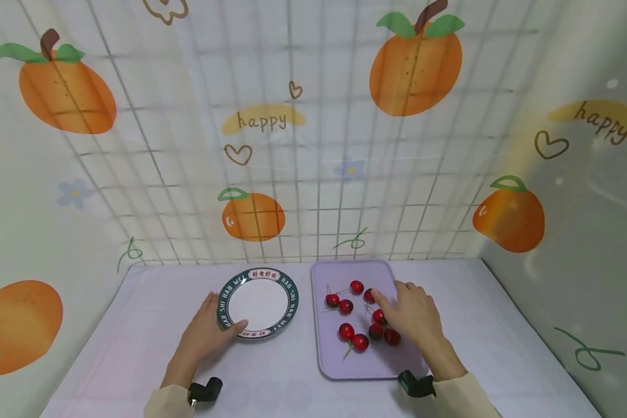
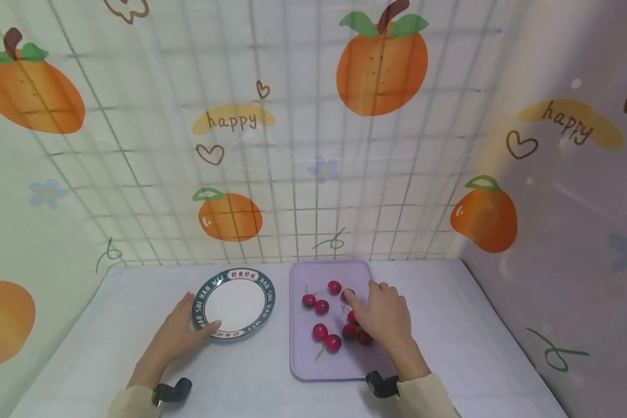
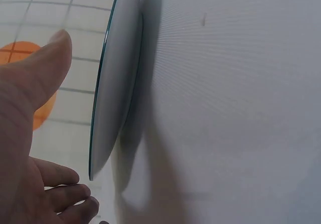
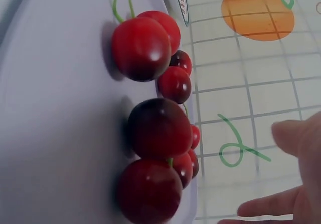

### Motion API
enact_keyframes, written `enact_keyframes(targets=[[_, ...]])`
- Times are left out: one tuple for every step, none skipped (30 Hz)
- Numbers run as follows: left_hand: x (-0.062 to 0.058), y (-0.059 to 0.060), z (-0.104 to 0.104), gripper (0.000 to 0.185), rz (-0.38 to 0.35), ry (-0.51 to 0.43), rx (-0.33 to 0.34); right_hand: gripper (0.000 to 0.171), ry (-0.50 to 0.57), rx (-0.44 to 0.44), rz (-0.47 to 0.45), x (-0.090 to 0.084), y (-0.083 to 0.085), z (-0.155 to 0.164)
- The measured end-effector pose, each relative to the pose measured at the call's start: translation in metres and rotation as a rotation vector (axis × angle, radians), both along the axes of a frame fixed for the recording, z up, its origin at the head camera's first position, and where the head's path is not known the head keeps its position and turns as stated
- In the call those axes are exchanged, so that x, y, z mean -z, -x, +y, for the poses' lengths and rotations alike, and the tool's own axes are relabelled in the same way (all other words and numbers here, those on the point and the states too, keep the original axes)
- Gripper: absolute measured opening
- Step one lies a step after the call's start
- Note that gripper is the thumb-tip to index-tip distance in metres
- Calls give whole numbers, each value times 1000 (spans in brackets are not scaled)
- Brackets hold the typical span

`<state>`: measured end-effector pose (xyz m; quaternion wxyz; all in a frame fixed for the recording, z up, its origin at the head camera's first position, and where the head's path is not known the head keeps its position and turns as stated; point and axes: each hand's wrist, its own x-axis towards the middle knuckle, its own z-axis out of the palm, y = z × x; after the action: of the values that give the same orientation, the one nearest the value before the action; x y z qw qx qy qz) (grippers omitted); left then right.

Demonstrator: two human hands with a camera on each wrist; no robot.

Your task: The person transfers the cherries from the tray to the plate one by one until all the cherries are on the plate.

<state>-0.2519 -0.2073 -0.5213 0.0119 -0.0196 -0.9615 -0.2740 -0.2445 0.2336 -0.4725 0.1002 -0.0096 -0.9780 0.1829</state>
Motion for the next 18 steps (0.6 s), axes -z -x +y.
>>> enact_keyframes(targets=[[1,0,0,116,-6,-6,-3,75,11,-2,-7,1,-1,1],[1,-1,0,118,-12,-13,-7,72,21,-6,-13,1,-1,2],[2,-1,-1,119,-19,-22,-9,69,33,-9,-19,2,-1,3],[3,-1,-1,120,-24,-30,-9,66,43,-16,-24,2,-2,4],[4,-2,-2,121,-28,-37,-9,61,52,-20,-30,2,-2,6],[4,-3,-2,121,-25,-43,-5,57,56,-27,-34,2,-2,7],[5,-3,-3,122,-20,-49,2,51,57,-35,-34,3,-2,8],[6,-4,-4,122,-16,-53,10,45,57,-42,-36,3,-2,10],[6,-4,-5,122,-9,-56,19,39,55,-48,-36,3,-2,10],[6,-5,-6,123,-1,-58,27,35,51,-53,-38,4,-2,11],[6,-6,-6,123,6,-63,35,31,49,-56,-41,5,-2,12],[6,-6,-6,123,10,-67,40,28,48,-58,-48,5,-2,13],[6,-7,-6,124,14,-72,46,25,48,-55,-56,5,-3,13],[5,-8,-6,124,13,-76,49,24,49,-52,-68,6,-3,13],[5,-9,-6,125,14,-81,51,23,51,-50,-77,6,-3,13],[5,-9,-6,126,12,-86,51,23,54,-46,-87,7,-4,13],[5,-9,-6,126,8,-85,50,21,56,-41,-96,8,-4,13],[6,-10,-6,127,3,-84,48,21,58,-39,-103,9,-4,13]])
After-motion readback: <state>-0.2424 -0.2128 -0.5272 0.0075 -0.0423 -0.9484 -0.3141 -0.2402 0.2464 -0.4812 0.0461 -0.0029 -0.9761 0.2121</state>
